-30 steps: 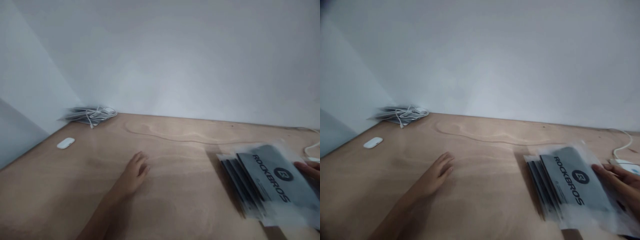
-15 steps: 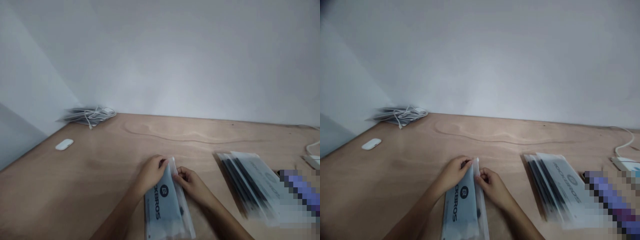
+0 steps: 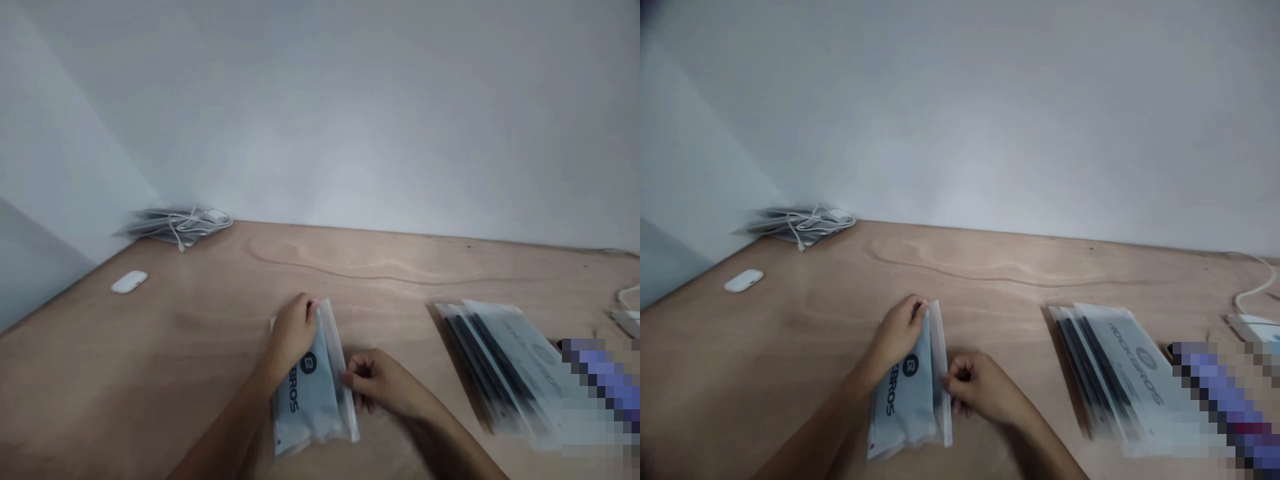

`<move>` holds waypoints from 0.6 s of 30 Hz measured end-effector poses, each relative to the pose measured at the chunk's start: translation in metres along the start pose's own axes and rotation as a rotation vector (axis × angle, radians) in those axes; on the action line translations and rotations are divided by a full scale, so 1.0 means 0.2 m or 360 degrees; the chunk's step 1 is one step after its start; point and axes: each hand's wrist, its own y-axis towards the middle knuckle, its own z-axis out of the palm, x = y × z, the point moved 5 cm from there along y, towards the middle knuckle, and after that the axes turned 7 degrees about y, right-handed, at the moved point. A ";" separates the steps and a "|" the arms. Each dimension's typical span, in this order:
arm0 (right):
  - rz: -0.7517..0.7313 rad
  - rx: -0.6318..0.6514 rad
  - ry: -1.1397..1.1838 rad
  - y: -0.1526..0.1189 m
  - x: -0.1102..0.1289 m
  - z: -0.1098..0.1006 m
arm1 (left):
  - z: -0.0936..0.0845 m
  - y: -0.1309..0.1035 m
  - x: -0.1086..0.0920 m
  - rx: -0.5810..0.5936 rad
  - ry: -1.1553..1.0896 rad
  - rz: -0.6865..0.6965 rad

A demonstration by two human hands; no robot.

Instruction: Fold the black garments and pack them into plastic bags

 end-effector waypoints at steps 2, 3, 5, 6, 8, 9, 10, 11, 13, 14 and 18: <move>0.0129 0.0247 -0.0015 -0.04 0.00 0.04 | -0.03 0.03 0.06 -0.0055 0.0012 -0.0043; 0.0179 0.0364 -0.0024 -0.06 0.00 0.05 | -0.04 0.05 0.08 -0.0076 0.0014 -0.0057; 0.0222 0.0519 -0.0019 -0.08 0.01 0.07 | -0.06 0.06 0.11 -0.0108 0.0014 -0.0063; 0.0212 0.0540 0.0005 -0.09 0.01 0.07 | -0.06 0.06 0.11 -0.0118 0.0013 -0.0057; 0.0102 0.0425 0.0105 -0.07 0.03 0.05 | -0.06 0.06 0.10 -0.0121 0.0011 -0.0033; 0.0001 0.0301 0.0160 -0.05 0.04 0.04 | -0.05 0.05 0.09 -0.0114 0.0010 -0.0017; -0.0120 0.0158 0.0186 -0.04 0.05 0.02 | -0.04 0.04 0.08 -0.0100 0.0011 0.0003; -0.0246 0.0001 0.0153 -0.02 0.06 0.00 | -0.02 0.04 0.06 -0.0082 0.0012 0.0027; -0.0465 -0.0283 -0.0133 -0.01 0.08 -0.01 | 0.01 0.01 0.02 -0.0043 0.0019 0.0087; -0.0535 -0.0391 -0.0340 -0.01 0.09 0.00 | 0.03 0.00 0.00 -0.0022 0.0023 0.0123; -0.0544 -0.0559 -0.0885 -0.01 0.07 0.08 | 0.09 -0.04 -0.07 0.0032 0.0038 0.0256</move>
